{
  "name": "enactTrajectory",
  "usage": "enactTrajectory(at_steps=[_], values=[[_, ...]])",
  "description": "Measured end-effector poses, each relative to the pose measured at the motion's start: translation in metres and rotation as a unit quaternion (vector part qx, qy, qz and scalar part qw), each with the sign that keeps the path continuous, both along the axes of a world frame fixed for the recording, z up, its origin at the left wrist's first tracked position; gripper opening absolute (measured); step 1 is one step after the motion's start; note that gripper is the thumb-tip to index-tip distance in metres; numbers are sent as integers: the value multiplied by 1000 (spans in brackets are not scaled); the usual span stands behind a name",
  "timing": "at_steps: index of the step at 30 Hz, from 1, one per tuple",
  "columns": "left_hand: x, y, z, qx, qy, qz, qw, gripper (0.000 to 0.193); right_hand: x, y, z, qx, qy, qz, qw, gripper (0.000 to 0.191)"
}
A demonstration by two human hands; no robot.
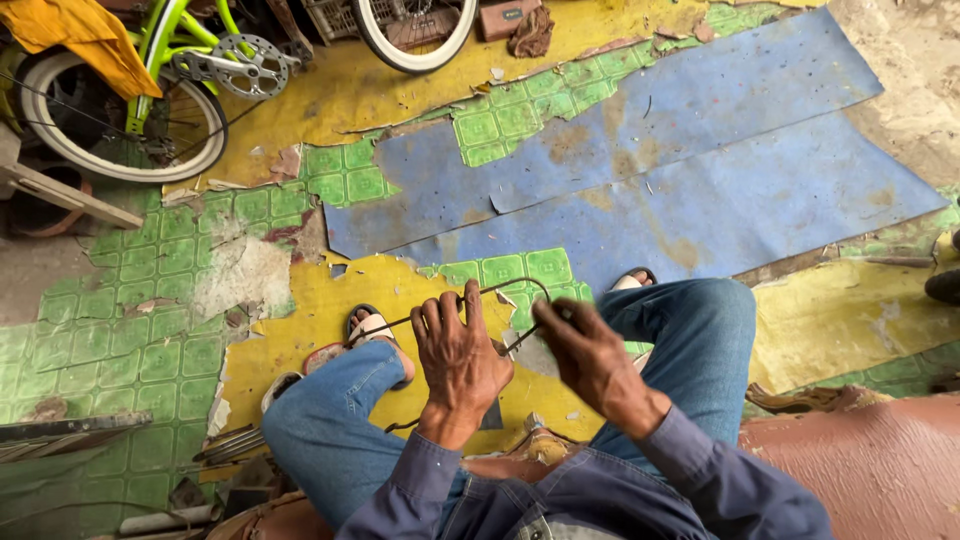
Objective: The person sits on the floor of a bicycle repair shop and bends a long metal rod with looped ends by hand, repeatedly flexing and reshaping it against their hands and lap, turning it over to work different sections throughout the clip.
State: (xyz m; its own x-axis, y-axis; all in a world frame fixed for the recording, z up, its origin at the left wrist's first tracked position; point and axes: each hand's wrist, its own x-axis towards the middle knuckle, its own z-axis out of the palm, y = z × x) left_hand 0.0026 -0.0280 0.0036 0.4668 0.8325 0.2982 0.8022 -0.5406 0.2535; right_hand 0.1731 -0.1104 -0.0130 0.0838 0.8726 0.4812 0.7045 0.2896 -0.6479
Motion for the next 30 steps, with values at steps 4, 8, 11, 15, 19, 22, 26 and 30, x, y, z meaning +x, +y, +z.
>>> enactTrajectory(at_steps=[4,8,11,15,19,22,26,30], values=[[-1,-2,1,-19,13,14,1000,91,1,1,-3,-23,-34,29,999,47],[1,-1,1,-16,19,33,999,92,5,2,-7,3,-56,53,997,53],[6,1,1,-22,25,39,999,92,2,4,-12,-31,-28,37,998,49],[8,1,2,-13,42,26,999,90,1,6,-18,-4,-52,73,996,54],[5,-4,5,-29,52,53,997,89,7,6,-19,14,-56,10,998,43],[4,-3,6,-13,56,42,997,91,9,7,-21,41,-70,92,992,47],[6,0,7,-22,62,35,997,92,6,11,-23,72,-95,59,991,45],[7,0,6,24,89,39,995,86,7,14,-23,42,-80,69,994,46]])
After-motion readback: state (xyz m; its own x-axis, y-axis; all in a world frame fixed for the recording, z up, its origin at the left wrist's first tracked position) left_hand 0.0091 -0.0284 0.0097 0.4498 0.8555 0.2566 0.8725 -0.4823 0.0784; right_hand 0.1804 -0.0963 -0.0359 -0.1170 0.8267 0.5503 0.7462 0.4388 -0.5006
